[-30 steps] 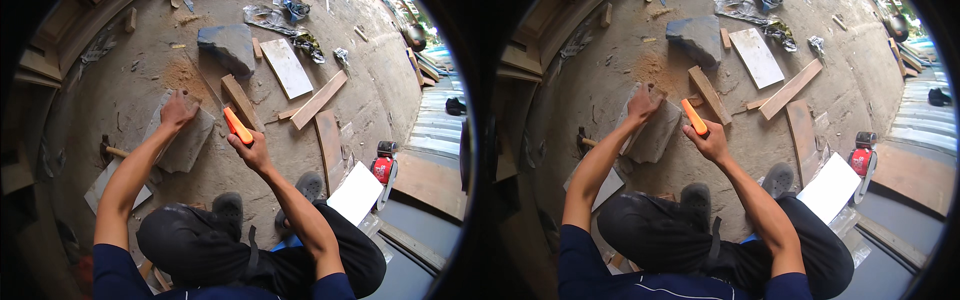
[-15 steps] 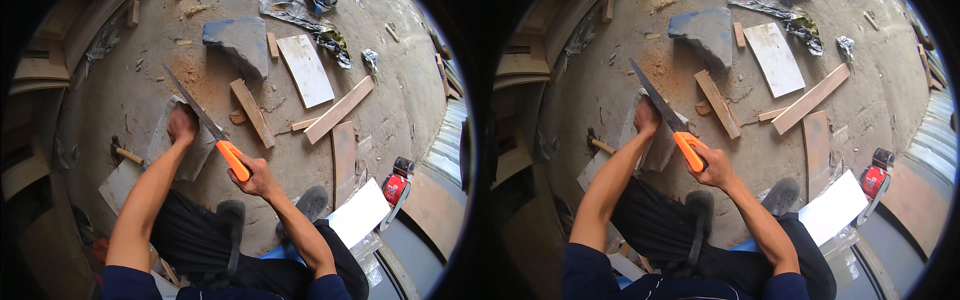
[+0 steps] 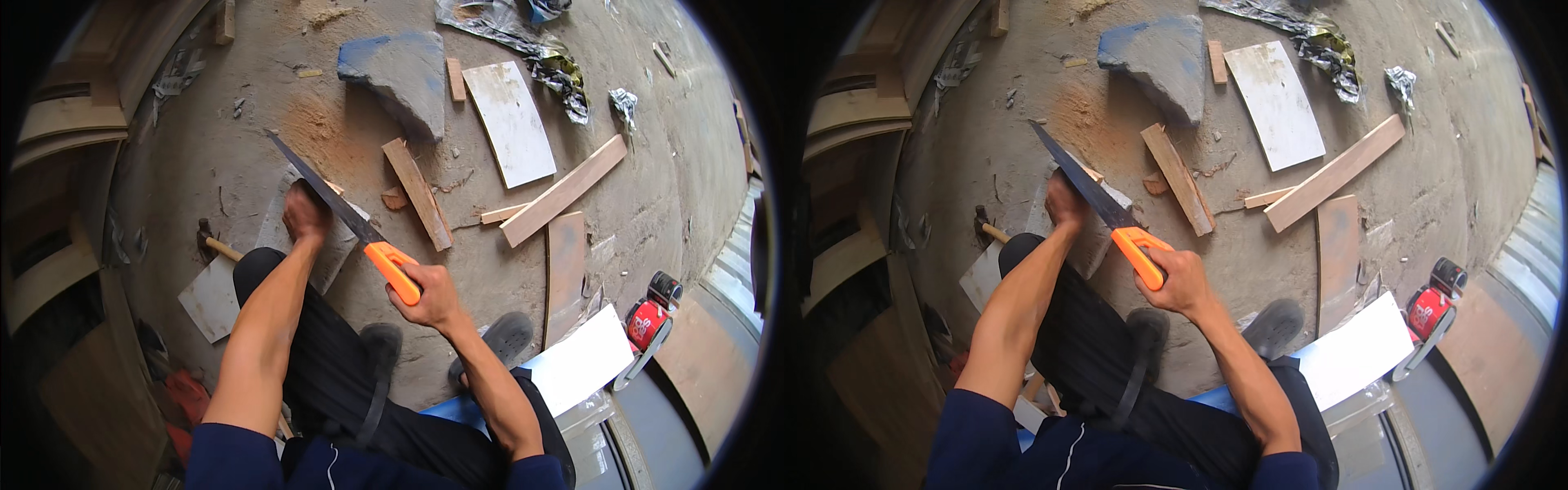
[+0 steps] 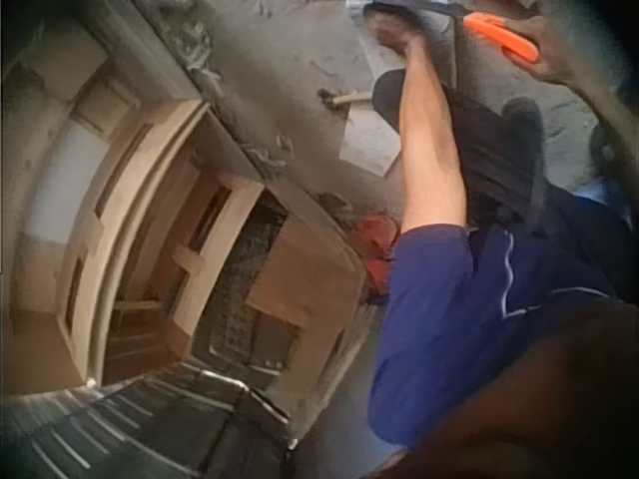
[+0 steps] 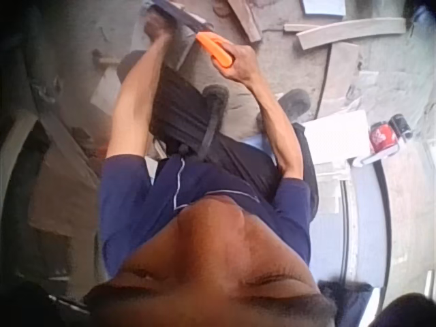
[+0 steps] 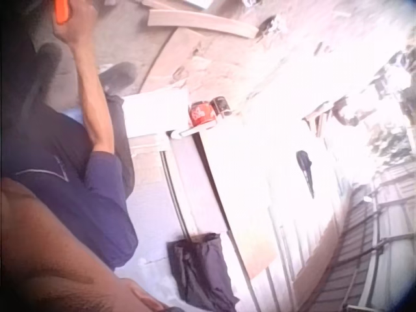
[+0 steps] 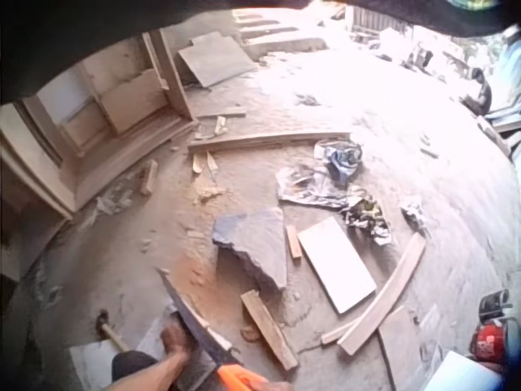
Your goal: The person sits on the floor and uses a hand saw to cut a small piece of wood held between their legs. They repeatedly saw through the wood, occasionally pausing to adjust the piece or inspect the cut.
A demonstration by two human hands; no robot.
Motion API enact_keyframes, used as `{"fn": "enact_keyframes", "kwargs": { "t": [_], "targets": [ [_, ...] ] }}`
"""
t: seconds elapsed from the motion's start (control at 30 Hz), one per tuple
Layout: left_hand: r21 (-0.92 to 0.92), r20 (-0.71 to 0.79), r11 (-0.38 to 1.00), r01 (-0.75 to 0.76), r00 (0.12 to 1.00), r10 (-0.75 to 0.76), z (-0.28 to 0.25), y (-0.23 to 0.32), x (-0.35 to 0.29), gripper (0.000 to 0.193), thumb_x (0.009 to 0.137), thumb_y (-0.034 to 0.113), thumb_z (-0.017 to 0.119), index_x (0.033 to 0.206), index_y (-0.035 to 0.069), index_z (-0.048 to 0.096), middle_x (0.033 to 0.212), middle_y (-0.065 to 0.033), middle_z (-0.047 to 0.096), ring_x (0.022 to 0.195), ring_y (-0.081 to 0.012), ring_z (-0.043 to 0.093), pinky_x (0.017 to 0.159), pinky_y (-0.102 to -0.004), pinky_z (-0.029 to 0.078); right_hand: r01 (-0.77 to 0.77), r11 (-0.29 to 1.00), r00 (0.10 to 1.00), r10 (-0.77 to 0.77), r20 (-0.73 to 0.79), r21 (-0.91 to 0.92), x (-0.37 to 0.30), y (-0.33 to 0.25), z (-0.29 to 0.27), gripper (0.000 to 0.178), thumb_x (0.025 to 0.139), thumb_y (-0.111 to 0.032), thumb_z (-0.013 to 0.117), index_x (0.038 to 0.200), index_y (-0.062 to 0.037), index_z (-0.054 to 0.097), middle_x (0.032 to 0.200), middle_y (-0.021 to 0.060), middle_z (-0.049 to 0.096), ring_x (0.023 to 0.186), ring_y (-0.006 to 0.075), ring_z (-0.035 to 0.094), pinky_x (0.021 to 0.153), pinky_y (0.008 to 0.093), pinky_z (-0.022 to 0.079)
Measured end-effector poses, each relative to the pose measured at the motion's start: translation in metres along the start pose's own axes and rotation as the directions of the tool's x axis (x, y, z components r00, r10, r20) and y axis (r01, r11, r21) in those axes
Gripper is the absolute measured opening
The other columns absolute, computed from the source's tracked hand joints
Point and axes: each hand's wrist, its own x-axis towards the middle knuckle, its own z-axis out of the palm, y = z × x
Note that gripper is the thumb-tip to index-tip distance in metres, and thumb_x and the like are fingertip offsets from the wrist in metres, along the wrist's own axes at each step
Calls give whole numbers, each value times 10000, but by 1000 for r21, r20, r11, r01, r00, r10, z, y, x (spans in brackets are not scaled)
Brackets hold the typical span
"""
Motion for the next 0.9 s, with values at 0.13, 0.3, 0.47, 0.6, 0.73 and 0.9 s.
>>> {"fn": "enact_keyframes", "kwargs": {
  "t": [0.13,0.3,0.47,0.6,0.73,0.9],
  "targets": [
    [-83,-16,994,-71,997,70,9,-14,2,251,878,249,500,866,2,545,902,-212,573,906,-417,542,794,-481,439,-39,992,999,43,-24,119,-10,-1,1,139,741,-132,695,768,-23,614,579,129,538,476,271,535,492,325,431],
    [-127,-2,991,-31,1000,31,5,-10,1,273,900,244,419,860,2,540,899,-218,569,897,-428,536,774,-497,429,-116,989,993,118,-11,90,-7,-4,-8,153,726,-159,701,736,-28,621,577,140,555,502,322,568,502,361,459],
    [-24,83,964,266,961,-263,5,-2,4,337,886,344,442,878,39,586,954,-198,603,932,-413,554,783,-497,430,-111,994,993,111,38,-10,7,-13,-20,168,717,-179,702,724,-31,621,578,145,554,504,321,576,502,367,461],
    [4,67,932,363,930,-362,-1,12,9,270,858,327,515,857,75,613,915,-156,637,920,-393,580,782,-477,451,-81,997,996,80,43,18,-9,-9,-23,154,692,-181,700,725,-53,621,604,143,574,536,324,584,509,371,469],
    [-11,-18,987,158,987,-158,14,-5,2,316,745,362,675,820,62,611,869,-160,637,874,-393,596,754,-487,460,-59,997,997,62,54,-52,26,-15,-7,135,705,-147,681,742,-37,613,614,156,562,541,334,574,525,357,464],
    [69,71,933,353,931,-358,12,4,6,315,729,352,692,803,61,599,894,-156,629,901,-390,587,766,-488,459,-134,988,987,140,81,-79,41,-4,-2,222,676,-256,713,813,-85,678,639,160,604,590,357,600,559,413,488]
  ]
}}
